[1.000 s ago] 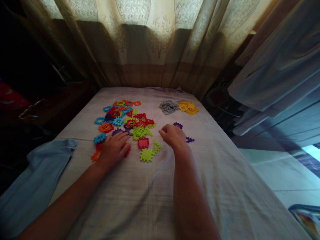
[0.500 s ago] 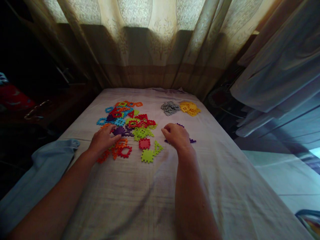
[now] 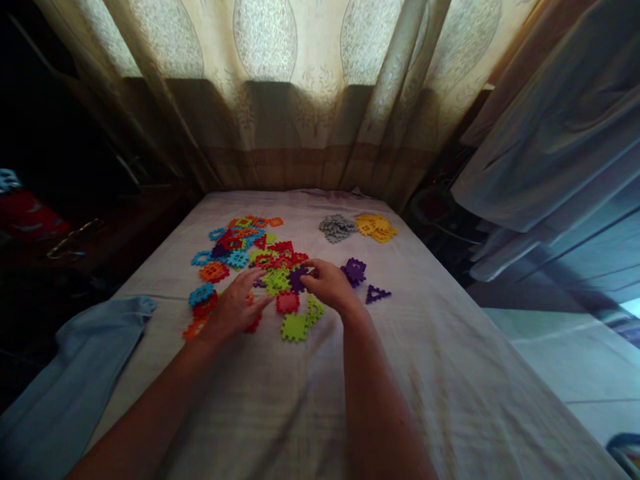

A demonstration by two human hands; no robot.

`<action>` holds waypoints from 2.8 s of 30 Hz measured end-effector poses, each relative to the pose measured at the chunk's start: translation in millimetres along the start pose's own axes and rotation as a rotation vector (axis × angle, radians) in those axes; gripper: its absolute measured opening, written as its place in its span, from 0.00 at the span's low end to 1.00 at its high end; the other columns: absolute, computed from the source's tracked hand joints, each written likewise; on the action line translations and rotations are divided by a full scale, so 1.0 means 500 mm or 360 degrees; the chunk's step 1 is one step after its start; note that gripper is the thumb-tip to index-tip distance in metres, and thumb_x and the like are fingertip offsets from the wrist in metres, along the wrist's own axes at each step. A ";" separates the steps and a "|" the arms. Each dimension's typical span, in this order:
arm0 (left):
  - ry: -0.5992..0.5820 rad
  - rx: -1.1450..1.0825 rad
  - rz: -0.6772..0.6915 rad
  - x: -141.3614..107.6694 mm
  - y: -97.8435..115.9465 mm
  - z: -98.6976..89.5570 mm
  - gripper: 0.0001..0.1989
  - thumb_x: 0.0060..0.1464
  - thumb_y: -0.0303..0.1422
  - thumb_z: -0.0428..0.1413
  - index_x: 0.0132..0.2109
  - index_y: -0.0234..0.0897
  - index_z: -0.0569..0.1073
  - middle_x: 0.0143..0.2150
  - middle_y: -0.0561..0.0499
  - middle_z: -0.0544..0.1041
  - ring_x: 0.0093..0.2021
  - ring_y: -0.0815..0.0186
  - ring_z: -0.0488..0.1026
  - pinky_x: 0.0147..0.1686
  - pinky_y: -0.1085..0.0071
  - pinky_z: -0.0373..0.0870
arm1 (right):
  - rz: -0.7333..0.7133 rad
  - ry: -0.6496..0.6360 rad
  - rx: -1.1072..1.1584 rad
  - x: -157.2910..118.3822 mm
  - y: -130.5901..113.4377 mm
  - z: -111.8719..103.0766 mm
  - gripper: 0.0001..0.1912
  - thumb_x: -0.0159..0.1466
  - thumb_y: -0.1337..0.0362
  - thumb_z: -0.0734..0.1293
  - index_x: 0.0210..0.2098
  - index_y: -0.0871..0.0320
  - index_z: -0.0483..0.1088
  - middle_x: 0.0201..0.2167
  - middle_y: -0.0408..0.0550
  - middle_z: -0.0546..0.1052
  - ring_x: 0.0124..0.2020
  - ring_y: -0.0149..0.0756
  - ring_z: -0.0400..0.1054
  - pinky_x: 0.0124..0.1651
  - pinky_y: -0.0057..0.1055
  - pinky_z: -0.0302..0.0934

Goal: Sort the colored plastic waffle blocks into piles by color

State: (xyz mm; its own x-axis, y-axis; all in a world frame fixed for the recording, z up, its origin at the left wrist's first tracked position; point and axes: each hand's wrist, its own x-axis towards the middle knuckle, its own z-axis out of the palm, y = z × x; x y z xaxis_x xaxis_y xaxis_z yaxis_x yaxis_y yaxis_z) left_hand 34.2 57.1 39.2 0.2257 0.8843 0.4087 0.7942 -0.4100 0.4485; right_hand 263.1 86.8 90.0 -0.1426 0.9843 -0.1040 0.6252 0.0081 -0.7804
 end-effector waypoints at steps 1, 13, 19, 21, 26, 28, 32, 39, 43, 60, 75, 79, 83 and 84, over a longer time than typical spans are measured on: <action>-0.0031 0.0106 -0.0060 0.003 -0.017 -0.009 0.21 0.57 0.38 0.56 0.56 0.39 0.71 0.60 0.42 0.73 0.61 0.55 0.69 0.61 0.55 0.65 | 0.0047 0.0108 -0.0129 -0.001 0.010 -0.020 0.21 0.62 0.66 0.63 0.55 0.58 0.72 0.31 0.45 0.80 0.30 0.32 0.72 0.34 0.26 0.64; -0.0404 0.0528 -0.0251 0.032 -0.080 -0.032 0.16 0.57 0.34 0.52 0.50 0.43 0.79 0.49 0.46 0.80 0.49 0.58 0.76 0.51 0.62 0.70 | 0.0526 0.0427 -0.0813 -0.019 0.116 -0.123 0.22 0.65 0.61 0.61 0.57 0.56 0.72 0.42 0.50 0.82 0.40 0.39 0.76 0.41 0.30 0.64; -0.0563 0.0608 -0.0340 0.064 -0.083 -0.040 0.13 0.54 0.34 0.55 0.45 0.44 0.81 0.46 0.46 0.81 0.47 0.57 0.76 0.48 0.64 0.71 | 0.0619 0.0554 -0.0923 -0.019 0.130 -0.127 0.25 0.64 0.54 0.62 0.57 0.56 0.72 0.54 0.56 0.76 0.52 0.46 0.72 0.49 0.36 0.64; -0.0571 0.0605 -0.0360 0.071 -0.082 -0.041 0.11 0.53 0.34 0.56 0.41 0.44 0.81 0.43 0.47 0.81 0.46 0.58 0.76 0.46 0.66 0.71 | 0.0580 0.0610 -0.0919 -0.021 0.124 -0.128 0.25 0.64 0.53 0.63 0.57 0.55 0.72 0.55 0.57 0.75 0.53 0.46 0.71 0.51 0.36 0.64; -0.0500 0.0500 -0.0323 0.069 -0.077 -0.047 0.08 0.52 0.34 0.56 0.36 0.42 0.80 0.41 0.48 0.81 0.45 0.59 0.76 0.47 0.66 0.70 | 0.0433 0.0543 -0.0862 -0.022 0.087 -0.117 0.23 0.65 0.54 0.62 0.55 0.54 0.74 0.53 0.55 0.77 0.50 0.45 0.73 0.49 0.34 0.64; -0.0447 0.0383 -0.0354 0.063 -0.072 -0.056 0.08 0.53 0.35 0.55 0.37 0.42 0.79 0.42 0.49 0.81 0.45 0.60 0.76 0.48 0.66 0.71 | 0.0338 0.0540 -0.0844 -0.022 0.064 -0.105 0.22 0.65 0.55 0.62 0.55 0.54 0.74 0.53 0.53 0.77 0.50 0.43 0.73 0.50 0.32 0.64; -0.0400 0.0113 -0.0518 0.045 -0.047 -0.074 0.11 0.54 0.37 0.53 0.40 0.40 0.77 0.42 0.50 0.81 0.42 0.60 0.77 0.44 0.66 0.73 | 0.0166 0.0398 -0.0756 -0.022 0.011 -0.066 0.20 0.66 0.57 0.62 0.54 0.54 0.74 0.50 0.51 0.79 0.50 0.41 0.73 0.51 0.32 0.64; -0.0191 -0.0250 -0.0328 0.003 0.019 -0.046 0.09 0.56 0.35 0.53 0.41 0.40 0.76 0.43 0.49 0.79 0.43 0.62 0.77 0.45 0.66 0.75 | -0.0151 -0.0167 -0.0233 -0.015 -0.041 0.033 0.15 0.67 0.55 0.63 0.43 0.54 0.79 0.34 0.45 0.82 0.34 0.33 0.75 0.36 0.25 0.64; -0.0041 -0.0317 -0.0128 -0.010 0.036 -0.014 0.07 0.56 0.34 0.55 0.39 0.39 0.75 0.47 0.46 0.78 0.49 0.61 0.75 0.50 0.63 0.74 | -0.0230 -0.0311 -0.0086 -0.004 -0.036 0.063 0.12 0.63 0.62 0.66 0.41 0.58 0.79 0.27 0.43 0.79 0.27 0.30 0.71 0.30 0.23 0.59; 0.0052 0.0050 -0.0108 -0.039 -0.031 0.013 0.10 0.60 0.32 0.52 0.44 0.40 0.77 0.42 0.47 0.80 0.43 0.60 0.76 0.48 0.63 0.73 | -0.0168 -0.0232 -0.0006 0.011 0.002 0.036 0.15 0.60 0.70 0.62 0.42 0.57 0.79 0.30 0.43 0.79 0.28 0.28 0.68 0.33 0.23 0.61; 0.0374 -0.0088 0.0027 -0.051 -0.007 0.024 0.14 0.64 0.37 0.49 0.50 0.41 0.77 0.42 0.47 0.76 0.41 0.64 0.75 0.44 0.68 0.74 | 0.0550 0.0660 -0.0726 -0.020 0.082 -0.122 0.20 0.65 0.60 0.62 0.54 0.55 0.75 0.51 0.54 0.78 0.50 0.46 0.74 0.50 0.38 0.66; 0.0401 -0.0262 0.0085 -0.053 0.015 0.028 0.12 0.64 0.35 0.51 0.50 0.42 0.76 0.42 0.48 0.78 0.43 0.65 0.76 0.46 0.68 0.74 | 0.0107 0.0355 -0.0440 -0.022 0.036 -0.092 0.16 0.65 0.62 0.62 0.48 0.56 0.78 0.44 0.51 0.81 0.44 0.40 0.75 0.49 0.34 0.66; 0.0470 -0.0369 0.0007 -0.054 0.025 0.032 0.10 0.62 0.36 0.54 0.46 0.40 0.76 0.38 0.50 0.80 0.38 0.66 0.77 0.42 0.70 0.75 | -0.0350 -0.0297 -0.0127 -0.028 -0.012 -0.033 0.13 0.62 0.60 0.66 0.43 0.58 0.78 0.38 0.47 0.81 0.37 0.34 0.73 0.40 0.27 0.65; 0.0484 -0.0385 -0.0034 -0.054 0.026 0.033 0.10 0.61 0.37 0.54 0.45 0.40 0.77 0.37 0.50 0.80 0.37 0.66 0.76 0.40 0.70 0.75 | -0.0403 -0.0396 -0.0137 -0.030 -0.023 -0.018 0.13 0.61 0.60 0.67 0.42 0.58 0.79 0.36 0.46 0.81 0.35 0.33 0.72 0.37 0.26 0.63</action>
State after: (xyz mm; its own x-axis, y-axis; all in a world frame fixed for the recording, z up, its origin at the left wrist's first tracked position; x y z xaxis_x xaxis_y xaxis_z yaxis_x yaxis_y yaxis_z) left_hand 47.5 31.4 20.8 0.0041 0.8014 0.5981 0.6328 -0.4652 0.6190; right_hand 264.9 73.6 106.0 -0.4766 0.8764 -0.0694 0.6072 0.2711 -0.7468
